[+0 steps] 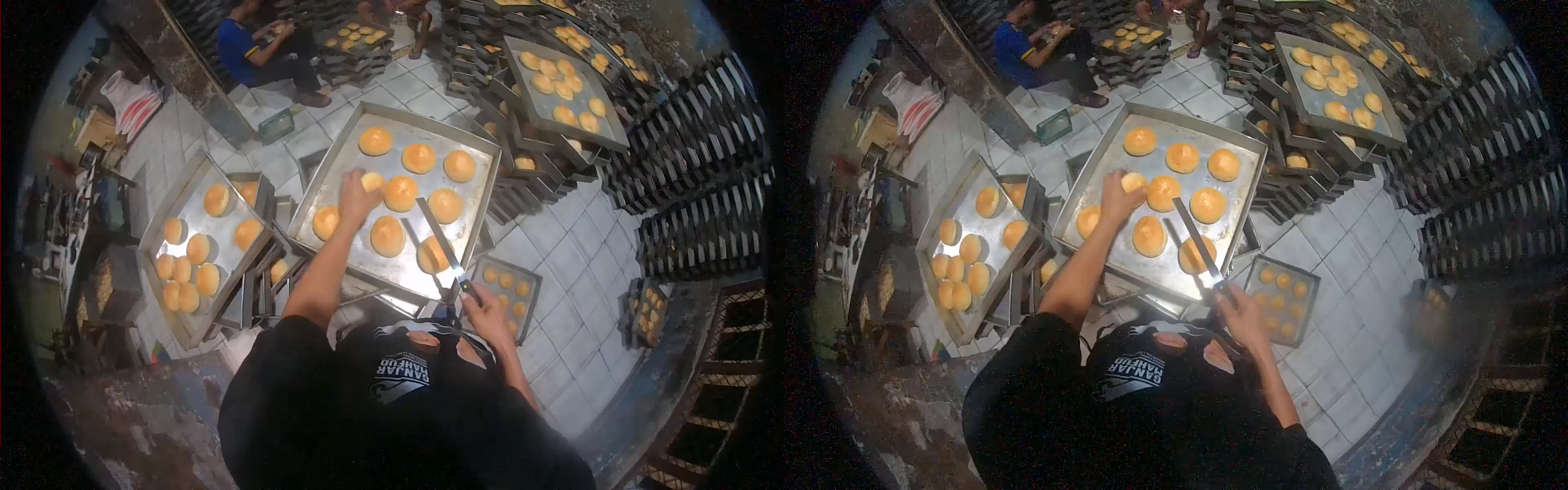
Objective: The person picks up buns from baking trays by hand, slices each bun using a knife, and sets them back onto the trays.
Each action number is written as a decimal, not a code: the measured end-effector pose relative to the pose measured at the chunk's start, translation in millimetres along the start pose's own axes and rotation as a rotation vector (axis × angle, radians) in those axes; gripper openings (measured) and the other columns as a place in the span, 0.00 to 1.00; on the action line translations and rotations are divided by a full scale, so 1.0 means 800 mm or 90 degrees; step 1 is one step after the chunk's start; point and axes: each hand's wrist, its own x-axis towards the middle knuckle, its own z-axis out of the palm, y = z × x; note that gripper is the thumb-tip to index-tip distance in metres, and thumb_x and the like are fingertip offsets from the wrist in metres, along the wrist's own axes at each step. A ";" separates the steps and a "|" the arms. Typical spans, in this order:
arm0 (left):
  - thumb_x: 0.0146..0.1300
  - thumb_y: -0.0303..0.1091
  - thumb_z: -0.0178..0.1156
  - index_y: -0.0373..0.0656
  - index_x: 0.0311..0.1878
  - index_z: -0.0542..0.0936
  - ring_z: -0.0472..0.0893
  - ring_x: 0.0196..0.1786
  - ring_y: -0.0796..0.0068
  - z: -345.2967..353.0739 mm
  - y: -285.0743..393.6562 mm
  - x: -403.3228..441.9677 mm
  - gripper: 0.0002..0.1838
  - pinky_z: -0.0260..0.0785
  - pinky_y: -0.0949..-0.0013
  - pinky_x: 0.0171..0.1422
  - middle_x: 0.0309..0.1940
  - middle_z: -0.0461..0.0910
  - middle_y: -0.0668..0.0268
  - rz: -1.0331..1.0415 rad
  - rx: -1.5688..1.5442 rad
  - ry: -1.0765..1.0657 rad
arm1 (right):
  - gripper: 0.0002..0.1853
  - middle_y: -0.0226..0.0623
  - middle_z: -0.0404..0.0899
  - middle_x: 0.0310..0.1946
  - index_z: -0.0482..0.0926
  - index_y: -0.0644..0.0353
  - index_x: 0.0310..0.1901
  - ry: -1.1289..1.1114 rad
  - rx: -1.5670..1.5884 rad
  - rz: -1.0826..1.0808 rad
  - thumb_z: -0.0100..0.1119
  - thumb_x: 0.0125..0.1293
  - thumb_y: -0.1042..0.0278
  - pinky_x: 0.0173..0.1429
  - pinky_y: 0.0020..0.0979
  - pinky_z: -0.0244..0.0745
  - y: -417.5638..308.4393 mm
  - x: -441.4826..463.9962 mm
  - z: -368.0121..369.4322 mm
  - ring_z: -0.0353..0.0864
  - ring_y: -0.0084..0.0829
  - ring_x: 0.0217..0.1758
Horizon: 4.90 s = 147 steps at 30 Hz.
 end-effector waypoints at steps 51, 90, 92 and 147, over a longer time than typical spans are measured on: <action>0.68 0.48 0.69 0.43 0.47 0.82 0.87 0.41 0.66 -0.073 0.065 -0.073 0.18 0.83 0.61 0.50 0.39 0.87 0.62 -0.340 -1.127 0.038 | 0.24 0.63 0.83 0.38 0.75 0.62 0.68 0.008 -0.219 -0.396 0.58 0.74 0.64 0.47 0.51 0.78 -0.101 0.004 0.019 0.85 0.62 0.42; 0.73 0.68 0.54 0.46 0.60 0.79 0.82 0.56 0.67 -0.045 0.072 -0.069 0.33 0.73 0.57 0.66 0.54 0.84 0.65 -0.514 -1.146 0.127 | 0.25 0.65 0.82 0.36 0.74 0.63 0.69 -0.028 -0.126 -0.351 0.57 0.74 0.63 0.48 0.47 0.78 -0.078 0.066 0.092 0.85 0.59 0.41; 0.73 0.68 0.53 0.47 0.60 0.79 0.82 0.57 0.66 -0.033 0.095 -0.080 0.33 0.72 0.56 0.67 0.55 0.84 0.65 -0.544 -1.142 0.115 | 0.26 0.62 0.83 0.37 0.74 0.61 0.70 -0.018 -0.109 -0.338 0.57 0.74 0.61 0.49 0.43 0.78 -0.082 0.087 0.106 0.87 0.52 0.41; 0.71 0.53 0.63 0.47 0.53 0.82 0.84 0.49 0.66 0.047 0.071 -0.041 0.20 0.76 0.59 0.57 0.46 0.85 0.64 -0.376 -0.768 -0.024 | 0.28 0.51 0.88 0.43 0.72 0.63 0.72 0.010 0.022 -0.199 0.59 0.74 0.61 0.52 0.34 0.80 -0.050 0.038 -0.021 0.88 0.33 0.44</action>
